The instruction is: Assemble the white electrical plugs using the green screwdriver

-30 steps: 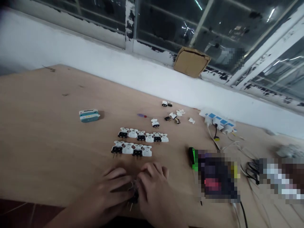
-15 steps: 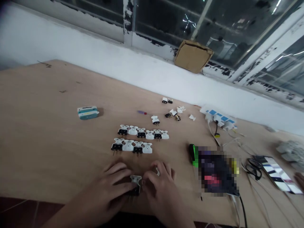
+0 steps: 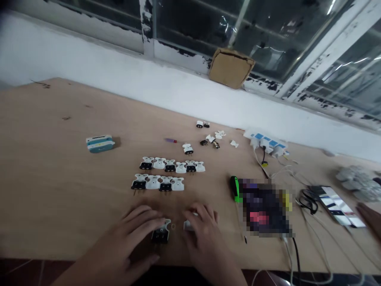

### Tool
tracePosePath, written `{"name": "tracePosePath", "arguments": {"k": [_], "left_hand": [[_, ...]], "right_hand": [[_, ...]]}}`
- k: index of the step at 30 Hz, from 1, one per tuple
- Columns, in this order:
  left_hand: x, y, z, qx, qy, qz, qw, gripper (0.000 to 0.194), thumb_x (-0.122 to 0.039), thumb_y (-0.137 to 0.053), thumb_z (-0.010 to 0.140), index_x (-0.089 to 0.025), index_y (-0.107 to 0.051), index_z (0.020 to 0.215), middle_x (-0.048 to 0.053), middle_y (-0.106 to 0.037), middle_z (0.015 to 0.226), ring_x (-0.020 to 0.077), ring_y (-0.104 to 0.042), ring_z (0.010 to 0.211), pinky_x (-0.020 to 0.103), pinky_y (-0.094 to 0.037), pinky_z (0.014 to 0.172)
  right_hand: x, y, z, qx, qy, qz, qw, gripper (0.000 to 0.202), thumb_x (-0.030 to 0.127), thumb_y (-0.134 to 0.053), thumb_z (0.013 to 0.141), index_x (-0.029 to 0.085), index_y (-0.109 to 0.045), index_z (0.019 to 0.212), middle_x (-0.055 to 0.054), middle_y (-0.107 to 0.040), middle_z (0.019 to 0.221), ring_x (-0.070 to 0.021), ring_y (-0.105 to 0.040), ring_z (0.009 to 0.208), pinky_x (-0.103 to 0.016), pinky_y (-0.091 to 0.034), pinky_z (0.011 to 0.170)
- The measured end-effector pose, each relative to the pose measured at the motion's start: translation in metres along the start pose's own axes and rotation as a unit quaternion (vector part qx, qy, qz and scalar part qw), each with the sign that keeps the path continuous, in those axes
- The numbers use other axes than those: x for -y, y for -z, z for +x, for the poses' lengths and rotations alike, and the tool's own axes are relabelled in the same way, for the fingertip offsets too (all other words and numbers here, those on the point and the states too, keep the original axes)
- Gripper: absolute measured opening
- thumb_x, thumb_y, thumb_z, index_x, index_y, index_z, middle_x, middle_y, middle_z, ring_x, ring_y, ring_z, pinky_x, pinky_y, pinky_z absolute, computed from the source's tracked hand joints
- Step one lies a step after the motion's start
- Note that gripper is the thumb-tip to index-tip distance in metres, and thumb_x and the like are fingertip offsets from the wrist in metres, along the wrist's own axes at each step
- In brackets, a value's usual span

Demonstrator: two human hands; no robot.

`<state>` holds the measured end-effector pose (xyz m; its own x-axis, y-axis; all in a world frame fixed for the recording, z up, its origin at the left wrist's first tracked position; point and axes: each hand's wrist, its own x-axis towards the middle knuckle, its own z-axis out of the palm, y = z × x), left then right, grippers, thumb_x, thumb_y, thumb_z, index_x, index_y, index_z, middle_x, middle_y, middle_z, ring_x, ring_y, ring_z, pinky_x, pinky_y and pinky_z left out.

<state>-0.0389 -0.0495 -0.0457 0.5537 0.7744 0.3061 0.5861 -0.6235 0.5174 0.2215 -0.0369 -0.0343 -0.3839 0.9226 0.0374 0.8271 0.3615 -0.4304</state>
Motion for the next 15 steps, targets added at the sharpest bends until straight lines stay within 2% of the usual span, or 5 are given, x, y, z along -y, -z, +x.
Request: {"name": "tracePosePath", "arguments": {"k": [5, 10, 15], "left_hand": [[0.006, -0.006, -0.001, -0.024, 0.005, 0.040, 0.999, 0.056, -0.023, -0.073, 0.089, -0.030, -0.057, 0.142, 0.004, -0.069, 0.136, 0.0292, -0.061, 0.125, 0.046, -0.053, 0.106], [0.006, -0.010, -0.001, -0.032, 0.011, 0.046, 0.998, 0.049, -0.022, -0.070, 0.091, -0.030, -0.060, 0.138, 0.003, -0.070, 0.133, 0.0268, -0.062, 0.122, 0.043, -0.053, 0.104], [0.001, -0.012, 0.005, -0.020, 0.004, 0.048, 0.999, 0.035, -0.019, -0.067, 0.096, -0.031, -0.067, 0.129, 0.001, -0.074, 0.123, 0.0256, -0.063, 0.116, 0.044, -0.053, 0.103]], "right_hand": [[0.010, 0.001, -0.006, 0.000, 0.014, 0.032, 0.999, 0.049, 0.005, -0.066, 0.085, 0.031, -0.067, 0.127, -0.004, -0.066, 0.130, -0.0272, -0.058, 0.122, -0.046, -0.049, 0.103], [0.003, -0.010, -0.016, -0.059, 0.038, 0.014, 0.997, 0.042, 0.010, -0.060, 0.092, 0.029, -0.063, 0.129, -0.008, -0.065, 0.127, -0.0271, -0.061, 0.113, -0.045, -0.050, 0.096], [0.003, -0.020, -0.021, -0.069, 0.059, 0.023, 0.996, 0.043, 0.006, -0.056, 0.092, 0.028, -0.063, 0.127, -0.007, -0.067, 0.126, -0.0255, -0.062, 0.111, -0.041, -0.050, 0.093]]}}
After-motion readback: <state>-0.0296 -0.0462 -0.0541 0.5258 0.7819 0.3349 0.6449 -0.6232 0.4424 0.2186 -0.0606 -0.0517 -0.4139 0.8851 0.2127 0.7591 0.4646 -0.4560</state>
